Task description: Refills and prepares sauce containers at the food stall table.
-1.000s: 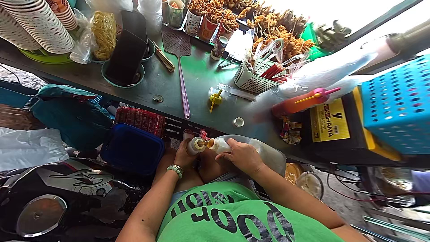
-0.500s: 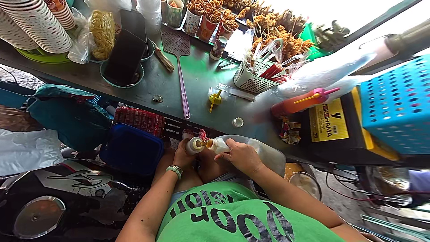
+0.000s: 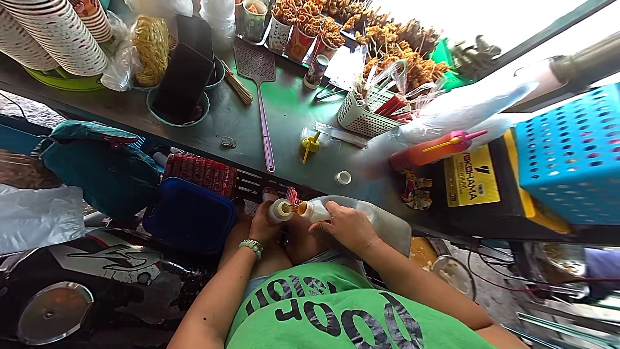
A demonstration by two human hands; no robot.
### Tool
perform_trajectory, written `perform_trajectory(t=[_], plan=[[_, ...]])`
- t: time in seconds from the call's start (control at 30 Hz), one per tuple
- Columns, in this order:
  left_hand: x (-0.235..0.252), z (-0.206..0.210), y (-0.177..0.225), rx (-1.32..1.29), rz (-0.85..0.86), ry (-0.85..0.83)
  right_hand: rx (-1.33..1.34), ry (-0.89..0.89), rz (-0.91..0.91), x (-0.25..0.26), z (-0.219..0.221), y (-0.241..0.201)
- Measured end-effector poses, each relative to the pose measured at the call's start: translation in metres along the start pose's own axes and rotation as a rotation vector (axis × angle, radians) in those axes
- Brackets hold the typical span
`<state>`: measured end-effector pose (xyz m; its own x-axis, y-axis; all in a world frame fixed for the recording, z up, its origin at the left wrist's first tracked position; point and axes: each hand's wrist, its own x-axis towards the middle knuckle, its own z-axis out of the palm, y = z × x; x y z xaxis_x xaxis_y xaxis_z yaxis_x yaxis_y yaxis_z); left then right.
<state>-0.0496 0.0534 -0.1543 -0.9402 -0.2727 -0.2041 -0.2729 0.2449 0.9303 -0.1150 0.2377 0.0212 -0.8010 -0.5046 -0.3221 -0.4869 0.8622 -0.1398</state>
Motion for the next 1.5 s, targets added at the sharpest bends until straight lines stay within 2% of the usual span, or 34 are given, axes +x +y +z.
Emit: perform_trajectory(t=[1.5], plan=[[-0.0017, 0.0021, 0.0084, 0.014, -0.02, -0.016, 0.002, 0.016, -0.004, 0.0006, 0.0008, -0.0009]])
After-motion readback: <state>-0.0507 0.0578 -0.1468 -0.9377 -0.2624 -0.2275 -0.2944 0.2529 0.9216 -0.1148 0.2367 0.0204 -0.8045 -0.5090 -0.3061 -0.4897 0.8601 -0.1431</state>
